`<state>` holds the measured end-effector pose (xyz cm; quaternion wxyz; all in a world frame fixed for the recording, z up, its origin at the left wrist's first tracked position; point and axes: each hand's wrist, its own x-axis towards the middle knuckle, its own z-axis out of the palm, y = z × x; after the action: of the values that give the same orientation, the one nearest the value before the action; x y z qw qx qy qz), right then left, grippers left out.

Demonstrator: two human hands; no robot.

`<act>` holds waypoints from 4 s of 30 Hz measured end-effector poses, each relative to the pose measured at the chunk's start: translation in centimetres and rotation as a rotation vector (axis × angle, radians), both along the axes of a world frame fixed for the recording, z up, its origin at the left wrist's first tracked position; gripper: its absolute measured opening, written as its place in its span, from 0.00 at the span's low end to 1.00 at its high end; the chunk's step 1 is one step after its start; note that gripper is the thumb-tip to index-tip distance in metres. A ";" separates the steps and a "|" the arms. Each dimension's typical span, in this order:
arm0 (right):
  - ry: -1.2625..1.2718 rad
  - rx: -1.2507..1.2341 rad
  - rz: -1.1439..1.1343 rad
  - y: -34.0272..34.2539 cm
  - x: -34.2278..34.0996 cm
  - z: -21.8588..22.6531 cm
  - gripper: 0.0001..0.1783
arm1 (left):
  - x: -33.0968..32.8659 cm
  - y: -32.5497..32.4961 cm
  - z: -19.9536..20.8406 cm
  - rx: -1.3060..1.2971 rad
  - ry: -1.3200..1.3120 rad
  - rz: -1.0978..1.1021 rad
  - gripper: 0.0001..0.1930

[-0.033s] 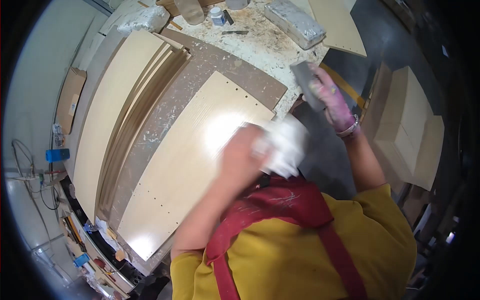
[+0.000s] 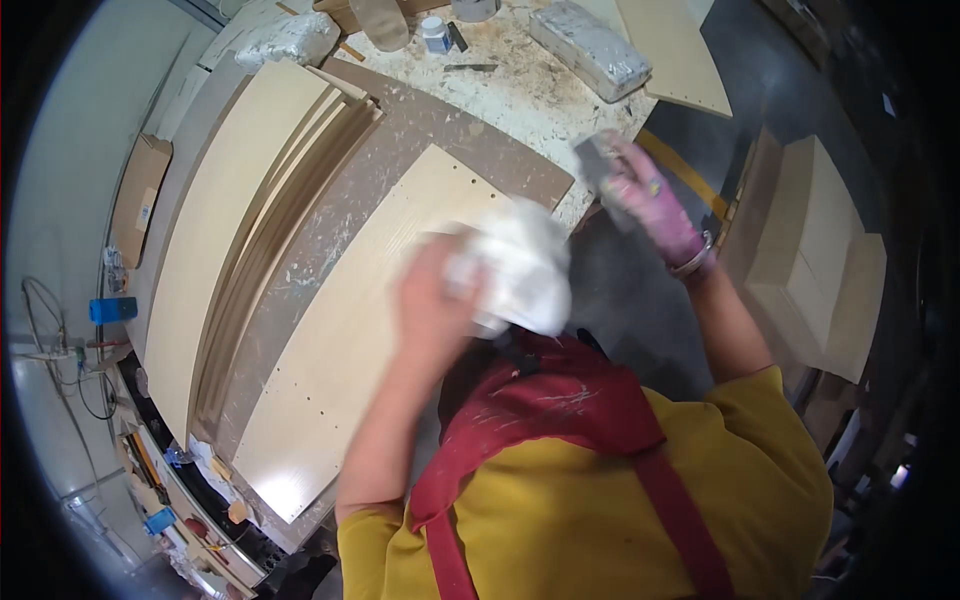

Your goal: The person sands a light-colored wooden board using a sanding block held in the right hand while wearing a pink glove. They repeatedly wipe the surface with a white cloth held in the left hand to remove dust. The person flips the board over to sand the other side and continues the process of sanding and wiping.

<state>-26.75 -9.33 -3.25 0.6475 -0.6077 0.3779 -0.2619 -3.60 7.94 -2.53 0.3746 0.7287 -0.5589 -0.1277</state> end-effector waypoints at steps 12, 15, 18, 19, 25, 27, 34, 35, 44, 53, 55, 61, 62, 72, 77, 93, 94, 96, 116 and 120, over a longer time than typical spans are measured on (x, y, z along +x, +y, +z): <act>0.541 -1.388 0.377 -1.7 17.1 -4.9 0.33 | 12.8 3.2 -7.8 0.131 -0.388 0.406 0.21; 0.475 -1.179 0.280 0.8 12.9 -5.5 0.35 | 12.8 3.7 -7.8 0.127 -0.400 0.423 0.21; 0.424 -1.433 0.229 3.8 6.3 -6.0 0.36 | 12.5 3.7 -7.8 0.119 -0.357 0.419 0.21; 0.459 -1.514 0.213 3.6 6.5 -6.1 0.35 | 12.5 3.7 -7.6 0.100 -0.383 0.401 0.21; 0.655 -0.772 0.236 -2.3 20.0 -3.8 0.37 | 12.5 3.0 -7.7 0.123 -0.346 0.427 0.20; 0.608 -0.798 0.293 -1.4 18.3 -4.8 0.36 | 12.7 3.5 -7.6 0.107 -0.374 0.439 0.20; 0.715 -0.930 0.356 0.9 11.6 -4.0 0.38 | 12.8 3.2 -7.8 0.117 -0.375 0.390 0.21; 0.684 -0.811 0.338 -1.2 14.9 -5.1 0.38 | 12.9 2.8 -7.7 0.105 -0.379 0.387 0.21; 0.722 -0.686 0.308 3.4 6.5 -2.9 0.36 | 12.8 3.2 -7.9 0.154 -0.349 0.452 0.19; 0.511 -1.082 0.278 4.5 4.8 -0.7 0.33 | 12.7 3.2 -8.2 0.143 -0.320 0.422 0.20; 0.571 -1.282 0.345 5.4 6.4 -4.2 0.30 | 12.9 3.4 -8.5 0.145 -0.336 0.427 0.20; 0.744 -0.908 0.152 -5.9 3.8 -2.9 0.33 | 13.9 5.4 -8.2 -0.117 -0.099 0.390 0.20; 0.688 -0.966 0.099 -6.7 5.0 -2.7 0.33 | 13.8 6.7 -7.7 -0.113 -0.063 0.409 0.21; 0.650 -1.081 0.577 6.0 27.5 -2.4 0.22 | 8.3 25.2 -4.3 0.273 -0.325 0.145 0.21; 0.274 -1.261 0.690 16.8 31.6 -5.7 0.26 | 8.4 25.0 -5.8 0.215 -0.313 0.180 0.23; 0.240 -1.072 0.910 27.2 37.7 -2.9 0.33 | 11.9 33.2 -5.4 0.111 -0.240 0.043 0.23; 0.569 -1.067 0.744 24.9 36.2 -2.1 0.32 | 12.3 35.6 -5.3 0.128 -0.239 0.053 0.25; 0.652 -1.244 0.437 20.2 32.4 -2.5 0.30 | 12.8 39.7 -5.4 0.164 -0.224 0.092 0.28; 0.150 -1.232 1.262 55.9 53.1 -2.1 0.34 | 13.5 40.7 -7.8 -0.072 -0.035 0.111 0.25; 0.200 -1.266 1.297 59.3 58.6 -2.0 0.27 | 13.1 40.8 -8.1 -0.098 -0.026 0.092 0.25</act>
<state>31.81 49.92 -5.20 0.1775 -0.9628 -0.1979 0.0491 9.49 48.69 -10.58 0.4081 0.7359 -0.5353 -0.0733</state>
